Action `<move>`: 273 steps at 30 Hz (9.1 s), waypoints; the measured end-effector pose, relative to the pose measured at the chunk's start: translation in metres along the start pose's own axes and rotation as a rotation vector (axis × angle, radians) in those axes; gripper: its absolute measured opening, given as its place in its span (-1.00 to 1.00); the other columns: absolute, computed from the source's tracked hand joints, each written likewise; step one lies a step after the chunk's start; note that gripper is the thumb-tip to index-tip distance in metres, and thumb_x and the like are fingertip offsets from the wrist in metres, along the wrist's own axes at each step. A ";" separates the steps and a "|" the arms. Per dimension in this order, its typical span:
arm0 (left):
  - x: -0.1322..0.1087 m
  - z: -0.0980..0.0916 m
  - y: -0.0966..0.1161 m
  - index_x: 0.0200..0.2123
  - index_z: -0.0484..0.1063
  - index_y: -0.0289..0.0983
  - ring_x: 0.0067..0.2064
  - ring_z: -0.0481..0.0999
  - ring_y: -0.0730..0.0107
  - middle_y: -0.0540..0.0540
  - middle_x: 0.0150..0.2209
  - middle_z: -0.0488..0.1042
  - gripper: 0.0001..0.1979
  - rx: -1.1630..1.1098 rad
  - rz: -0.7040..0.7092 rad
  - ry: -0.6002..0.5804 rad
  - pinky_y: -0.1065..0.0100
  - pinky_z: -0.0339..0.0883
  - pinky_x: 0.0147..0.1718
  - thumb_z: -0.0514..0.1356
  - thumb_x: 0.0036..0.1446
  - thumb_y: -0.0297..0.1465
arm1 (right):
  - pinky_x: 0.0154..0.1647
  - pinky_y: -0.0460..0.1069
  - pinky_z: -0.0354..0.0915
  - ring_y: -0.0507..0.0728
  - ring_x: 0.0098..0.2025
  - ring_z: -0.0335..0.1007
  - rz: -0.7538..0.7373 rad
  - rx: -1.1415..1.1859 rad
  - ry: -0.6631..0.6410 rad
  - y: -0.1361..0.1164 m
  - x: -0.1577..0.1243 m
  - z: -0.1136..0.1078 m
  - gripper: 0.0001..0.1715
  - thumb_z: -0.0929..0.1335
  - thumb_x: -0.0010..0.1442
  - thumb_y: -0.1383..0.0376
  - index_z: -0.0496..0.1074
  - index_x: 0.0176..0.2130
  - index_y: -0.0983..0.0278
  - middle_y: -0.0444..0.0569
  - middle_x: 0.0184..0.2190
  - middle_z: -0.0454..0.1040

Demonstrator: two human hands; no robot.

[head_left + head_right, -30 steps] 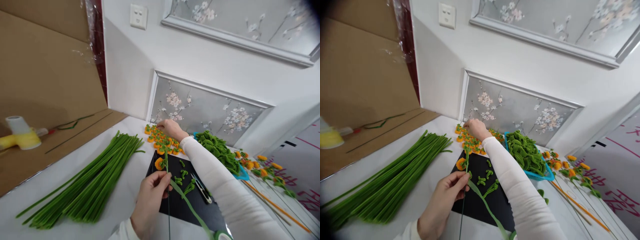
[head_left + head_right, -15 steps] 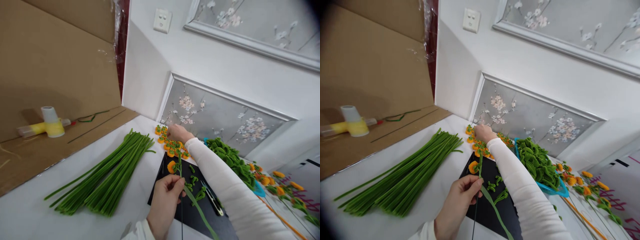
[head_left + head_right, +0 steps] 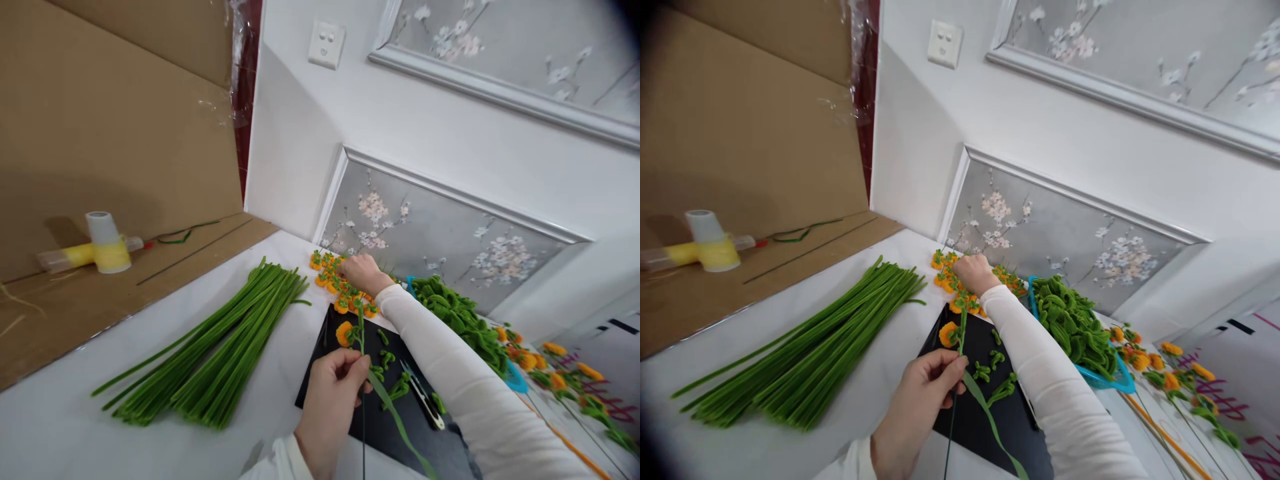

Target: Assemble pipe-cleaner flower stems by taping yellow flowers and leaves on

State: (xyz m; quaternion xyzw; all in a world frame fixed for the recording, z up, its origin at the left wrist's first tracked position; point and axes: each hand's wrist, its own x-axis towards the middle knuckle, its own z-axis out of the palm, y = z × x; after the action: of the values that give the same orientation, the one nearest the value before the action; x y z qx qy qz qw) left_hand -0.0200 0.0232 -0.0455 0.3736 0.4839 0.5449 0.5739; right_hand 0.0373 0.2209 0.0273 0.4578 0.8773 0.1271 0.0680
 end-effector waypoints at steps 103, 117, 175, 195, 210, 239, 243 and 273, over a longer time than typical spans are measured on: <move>-0.019 0.010 0.026 -0.32 0.63 -0.19 -0.44 0.38 0.42 -0.01 -0.50 0.50 -0.82 0.123 0.078 -0.388 0.39 0.32 -0.40 0.34 -0.06 -0.33 | -0.44 -0.07 0.16 -0.01 -0.49 0.18 0.396 1.884 0.601 -0.049 -0.220 0.023 -0.80 0.49 -0.08 0.23 0.46 -0.54 0.29 -0.16 -0.56 0.37; -0.018 0.010 0.028 -0.49 0.56 -0.29 -0.46 0.33 0.48 0.01 -0.55 0.45 -0.89 0.043 0.027 -0.415 0.46 0.22 -0.44 0.35 -0.08 -0.36 | -0.68 -0.16 -0.05 -0.11 -0.64 0.02 0.211 1.914 0.321 -0.045 -0.229 0.019 -0.67 0.51 -0.09 0.15 0.39 -0.46 0.31 -0.26 -0.64 0.20; -0.027 0.013 0.029 -0.54 0.50 -0.30 -0.51 0.35 0.53 0.01 -0.52 0.43 -0.84 -0.089 -0.049 -0.416 0.46 0.32 -0.48 0.31 0.00 -0.35 | -0.43 -0.05 0.16 0.05 -0.42 0.26 0.229 1.281 0.566 -0.042 -0.237 0.009 -0.87 0.36 0.14 0.32 0.51 -0.41 0.27 -0.09 -0.46 0.37; -0.028 0.010 0.033 -0.61 0.50 -0.33 -0.60 0.36 0.57 -0.01 -0.58 0.44 -0.77 -0.182 -0.172 -0.602 0.49 0.28 -0.58 0.35 -0.05 -0.31 | -0.59 -0.09 0.00 -0.06 -0.59 0.04 0.085 1.949 0.445 -0.045 -0.231 0.018 -0.80 0.48 -0.01 0.19 0.56 -0.48 0.29 -0.14 -0.58 0.37; -0.029 0.019 0.033 -0.54 0.54 -0.31 -0.57 0.35 0.49 -0.01 -0.62 0.43 -0.80 0.045 0.055 -0.360 0.45 0.26 -0.55 0.36 -0.09 -0.28 | -0.50 -0.09 0.16 -0.01 -0.51 0.19 0.264 1.690 0.671 -0.053 -0.226 0.016 -0.79 0.42 0.05 0.20 0.45 -0.48 0.30 -0.14 -0.52 0.32; -0.034 0.020 0.027 -0.63 0.20 -0.28 -0.69 -0.17 0.66 0.17 -0.76 0.08 -0.61 -0.289 -0.057 -0.388 0.51 -0.25 -0.72 0.22 0.08 -0.19 | -0.48 -0.09 0.06 -0.03 -0.48 0.11 0.185 1.871 0.733 -0.068 -0.218 0.016 -0.88 0.41 0.07 0.30 0.49 -0.47 0.30 -0.17 -0.51 0.27; -0.034 0.018 0.028 -0.62 0.22 -0.28 -0.72 -0.19 0.69 0.17 -0.78 0.10 -0.62 -0.310 -0.068 -0.420 0.52 -0.27 -0.74 0.20 0.11 -0.20 | -0.52 -0.12 0.04 -0.07 -0.53 0.07 0.161 2.070 0.647 -0.068 -0.217 0.014 -0.93 0.44 0.03 0.32 0.51 -0.44 0.29 -0.19 -0.53 0.29; -0.029 0.017 0.030 -0.51 0.46 -0.32 -0.69 0.12 0.71 0.06 -0.59 0.34 -0.83 -0.276 -0.106 -0.632 0.59 0.02 -0.73 0.28 0.06 -0.36 | -0.64 -0.10 -0.29 -0.14 -0.67 -0.10 0.091 2.302 0.330 -0.045 -0.226 0.020 -0.75 0.49 -0.04 0.22 0.50 -0.48 0.38 -0.16 -0.64 0.32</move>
State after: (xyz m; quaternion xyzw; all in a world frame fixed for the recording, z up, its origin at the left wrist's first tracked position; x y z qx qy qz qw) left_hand -0.0101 -0.0003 -0.0086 0.4173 0.2227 0.4320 0.7679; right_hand 0.1356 0.0136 -0.0037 0.2582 0.4552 -0.6845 -0.5075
